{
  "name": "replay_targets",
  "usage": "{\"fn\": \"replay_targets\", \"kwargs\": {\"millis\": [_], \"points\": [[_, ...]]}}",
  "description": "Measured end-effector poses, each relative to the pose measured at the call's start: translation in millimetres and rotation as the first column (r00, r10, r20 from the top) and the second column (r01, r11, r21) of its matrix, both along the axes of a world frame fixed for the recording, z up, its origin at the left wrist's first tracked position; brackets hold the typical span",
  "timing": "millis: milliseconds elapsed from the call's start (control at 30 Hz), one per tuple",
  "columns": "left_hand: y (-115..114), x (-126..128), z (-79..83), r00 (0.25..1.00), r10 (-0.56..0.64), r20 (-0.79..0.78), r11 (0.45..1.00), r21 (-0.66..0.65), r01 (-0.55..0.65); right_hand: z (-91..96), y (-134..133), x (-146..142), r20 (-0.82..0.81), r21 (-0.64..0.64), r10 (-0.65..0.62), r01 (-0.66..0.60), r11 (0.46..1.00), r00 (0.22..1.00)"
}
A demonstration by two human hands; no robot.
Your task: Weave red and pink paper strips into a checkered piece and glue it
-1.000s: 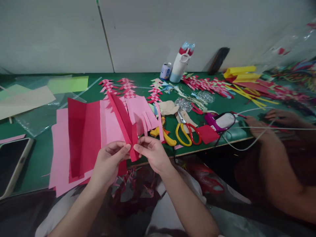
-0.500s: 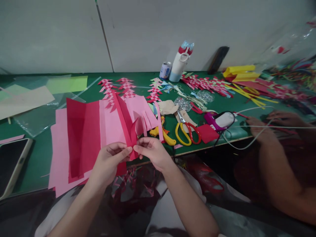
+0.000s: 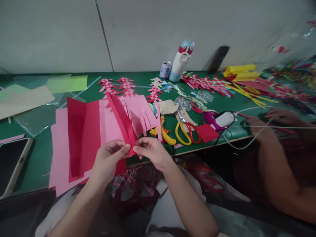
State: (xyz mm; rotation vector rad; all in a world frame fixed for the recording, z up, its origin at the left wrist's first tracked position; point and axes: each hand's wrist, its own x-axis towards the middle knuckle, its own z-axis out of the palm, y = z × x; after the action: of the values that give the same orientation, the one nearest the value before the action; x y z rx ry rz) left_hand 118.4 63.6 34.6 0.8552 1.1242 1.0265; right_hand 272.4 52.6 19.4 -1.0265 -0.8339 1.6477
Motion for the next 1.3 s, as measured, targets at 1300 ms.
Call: {"fn": "replay_targets", "kwargs": {"millis": [1300], "points": [[-2,4,2.5,0.991,-0.003,0.132,0.99,-0.14,0.021,-0.9,0,-6,-0.027,0.076,-0.118,0.12,0.99,0.993]]}}
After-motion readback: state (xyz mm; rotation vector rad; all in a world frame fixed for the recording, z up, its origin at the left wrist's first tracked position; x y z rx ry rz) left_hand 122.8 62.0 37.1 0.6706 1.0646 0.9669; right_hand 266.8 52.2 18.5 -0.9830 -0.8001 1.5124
